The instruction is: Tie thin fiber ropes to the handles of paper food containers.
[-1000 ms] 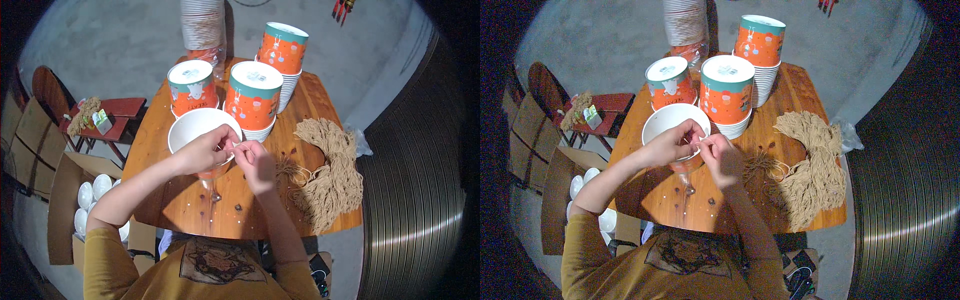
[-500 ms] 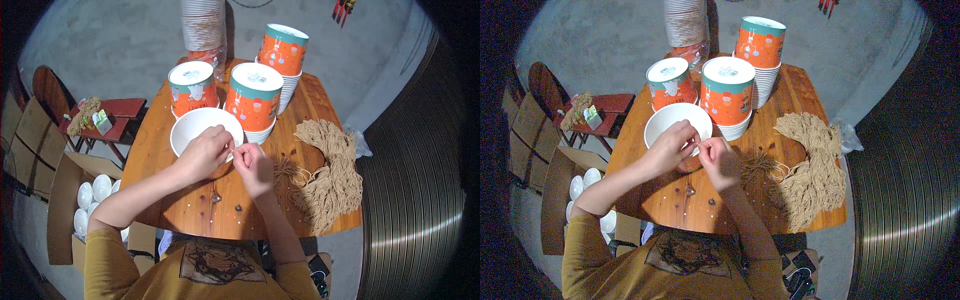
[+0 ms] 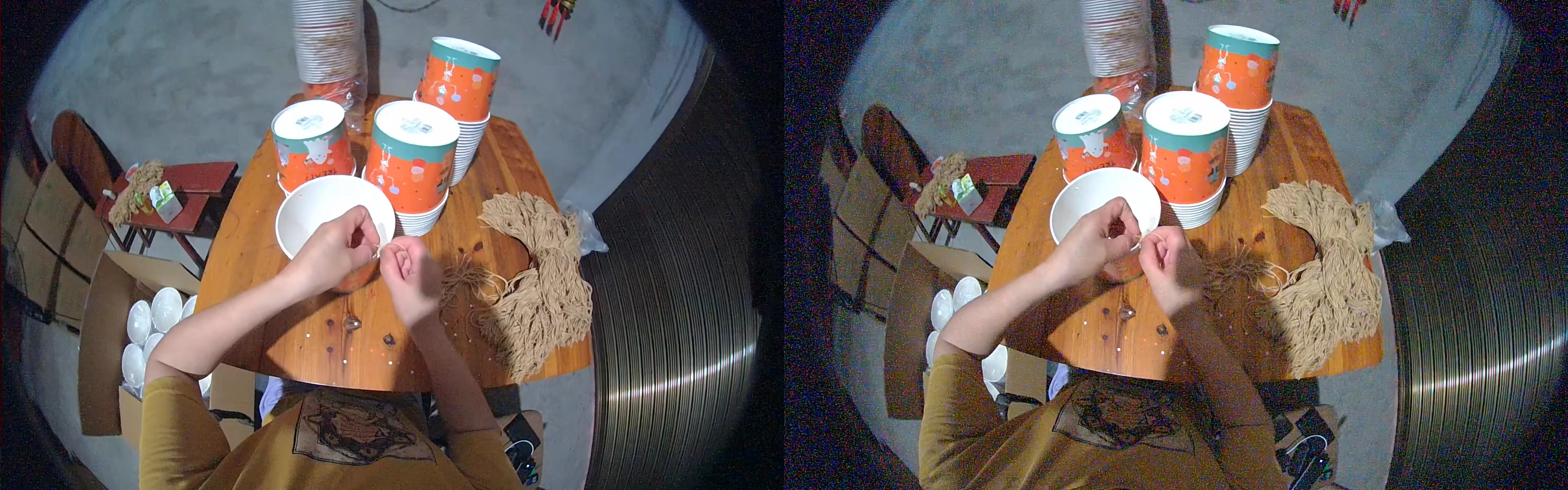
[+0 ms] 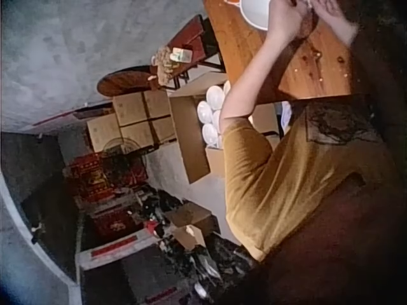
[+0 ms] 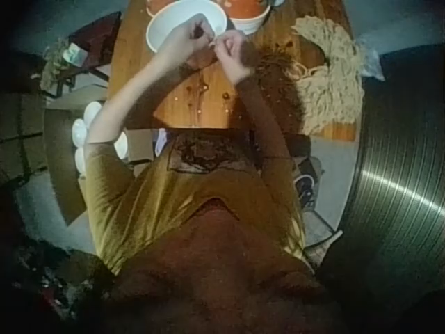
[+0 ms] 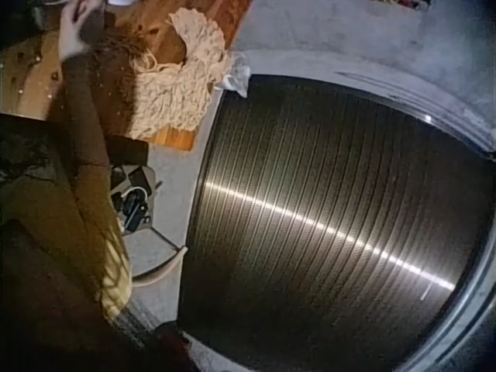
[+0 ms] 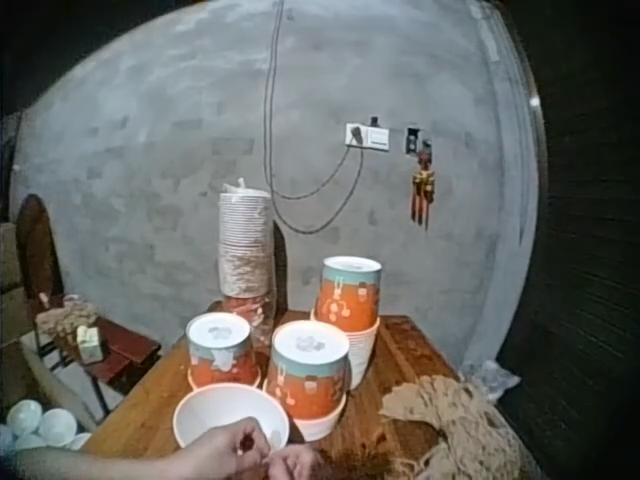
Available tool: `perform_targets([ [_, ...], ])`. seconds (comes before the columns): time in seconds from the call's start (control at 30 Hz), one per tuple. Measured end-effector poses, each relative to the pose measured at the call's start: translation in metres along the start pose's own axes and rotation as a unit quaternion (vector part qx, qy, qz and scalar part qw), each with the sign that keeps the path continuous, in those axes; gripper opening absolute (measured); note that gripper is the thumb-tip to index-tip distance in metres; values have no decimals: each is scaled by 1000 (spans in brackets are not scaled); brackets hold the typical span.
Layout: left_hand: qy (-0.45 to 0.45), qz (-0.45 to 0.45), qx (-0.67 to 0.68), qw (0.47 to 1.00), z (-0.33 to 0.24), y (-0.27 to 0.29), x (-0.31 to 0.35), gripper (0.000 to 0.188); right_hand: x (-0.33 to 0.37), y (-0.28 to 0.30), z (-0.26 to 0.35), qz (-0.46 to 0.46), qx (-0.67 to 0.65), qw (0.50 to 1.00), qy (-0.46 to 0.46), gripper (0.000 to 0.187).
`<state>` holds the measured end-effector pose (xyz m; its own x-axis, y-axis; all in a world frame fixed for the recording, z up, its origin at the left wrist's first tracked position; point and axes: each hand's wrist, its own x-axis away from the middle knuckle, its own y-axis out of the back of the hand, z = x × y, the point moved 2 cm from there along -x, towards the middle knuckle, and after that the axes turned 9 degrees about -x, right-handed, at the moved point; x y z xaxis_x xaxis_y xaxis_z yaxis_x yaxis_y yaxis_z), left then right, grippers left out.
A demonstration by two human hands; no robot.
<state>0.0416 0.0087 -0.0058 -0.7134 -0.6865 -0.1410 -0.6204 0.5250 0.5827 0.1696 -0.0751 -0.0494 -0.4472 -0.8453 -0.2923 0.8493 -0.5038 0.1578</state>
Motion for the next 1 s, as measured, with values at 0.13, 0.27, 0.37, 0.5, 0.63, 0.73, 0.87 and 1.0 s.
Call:
perform_targets([
  [0.13, 3, 28, 86, 996, 1, -1, -4, 17, -1, -2, -10, 4, -145, 989, -26, 14],
  [0.27, 35, 46, 117, 991, -2, -1, -5, 22, -5, 1, -6, 9, -172, 982, -80, 13],
  [0.37, 24, 56, 147, 987, 1, 0, -7, 23, -6, 3, -7, 19, -202, 967, -153, 12],
  [0.5, 31, 59, 144, 987, 0, 1, -9, 22, -6, -2, -21, 8, -212, 977, -30, 12],
  [0.63, 84, 66, 139, 985, -8, 1, -8, 21, -5, 0, -24, -48, -12, 990, 129, 20],
  [0.73, 83, 62, 132, 986, -5, 2, -8, 21, -1, 5, -5, -74, 42, 960, 267, 27],
  [0.87, 68, 60, 134, 987, -4, 1, -7, 21, 1, 10, 4, -41, 163, 930, 326, 26],
  [1.0, 52, 60, 84, 993, -4, 1, -6, 20, 2, 14, 8, -21, 229, 912, 338, 21],
])
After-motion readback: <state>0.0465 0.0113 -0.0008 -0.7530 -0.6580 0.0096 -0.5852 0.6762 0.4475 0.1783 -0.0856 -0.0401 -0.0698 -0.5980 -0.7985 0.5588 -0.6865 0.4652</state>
